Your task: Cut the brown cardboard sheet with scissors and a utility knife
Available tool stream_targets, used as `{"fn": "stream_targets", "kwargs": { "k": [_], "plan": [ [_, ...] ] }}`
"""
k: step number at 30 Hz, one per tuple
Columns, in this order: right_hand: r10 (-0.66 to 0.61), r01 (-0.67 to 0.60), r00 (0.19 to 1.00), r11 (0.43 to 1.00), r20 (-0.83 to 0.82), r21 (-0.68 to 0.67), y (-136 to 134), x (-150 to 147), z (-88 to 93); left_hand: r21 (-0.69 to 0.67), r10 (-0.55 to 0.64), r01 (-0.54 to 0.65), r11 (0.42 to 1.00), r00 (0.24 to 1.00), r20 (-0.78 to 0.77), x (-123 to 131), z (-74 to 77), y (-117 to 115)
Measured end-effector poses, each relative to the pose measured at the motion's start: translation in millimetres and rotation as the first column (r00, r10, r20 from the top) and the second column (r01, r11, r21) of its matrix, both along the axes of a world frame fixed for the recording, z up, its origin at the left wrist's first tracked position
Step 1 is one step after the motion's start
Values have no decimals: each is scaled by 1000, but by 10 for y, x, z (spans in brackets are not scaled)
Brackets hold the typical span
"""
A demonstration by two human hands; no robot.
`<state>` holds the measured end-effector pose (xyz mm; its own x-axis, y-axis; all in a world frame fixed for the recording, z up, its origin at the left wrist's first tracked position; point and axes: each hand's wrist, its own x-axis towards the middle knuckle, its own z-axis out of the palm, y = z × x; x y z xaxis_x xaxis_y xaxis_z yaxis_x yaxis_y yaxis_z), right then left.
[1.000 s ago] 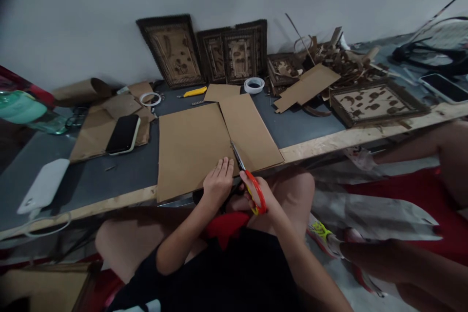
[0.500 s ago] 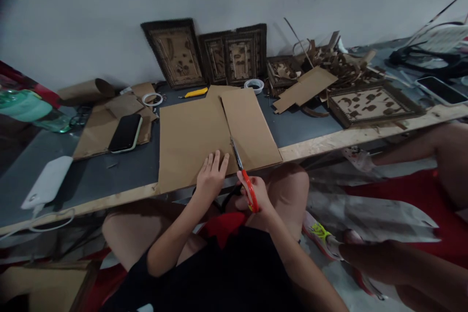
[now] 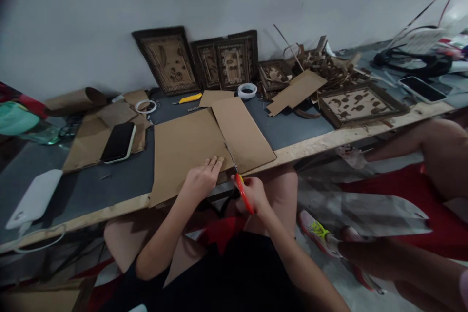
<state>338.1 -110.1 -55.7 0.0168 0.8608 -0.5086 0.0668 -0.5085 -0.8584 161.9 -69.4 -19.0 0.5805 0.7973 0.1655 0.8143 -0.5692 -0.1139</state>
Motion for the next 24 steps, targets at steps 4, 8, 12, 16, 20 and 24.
{"fn": "stream_targets", "kwargs": {
  "k": [4,8,12,16,20,24],
  "plan": [
    [3,-4,998,1000,-56,-20,-8,36,66,-7,1,-1,1000,1000,17,8,53,12],
    [44,-45,994,999,-101,-8,-94,40,118,-38,47,-46,998,998,42,6,81,-3],
    [117,-121,971,993,-208,-5,-221,1,166,-95,91,-83,992,992,83,-12,159,-30],
    [130,-142,972,989,-194,-45,-189,12,237,-96,52,-49,994,998,30,20,232,-36],
    [174,-176,984,983,-47,-59,-67,90,378,-46,35,-35,998,999,15,42,255,-10],
    [361,-382,903,923,234,50,-46,300,542,39,-3,0,999,998,69,-17,111,-53]
  ]
}}
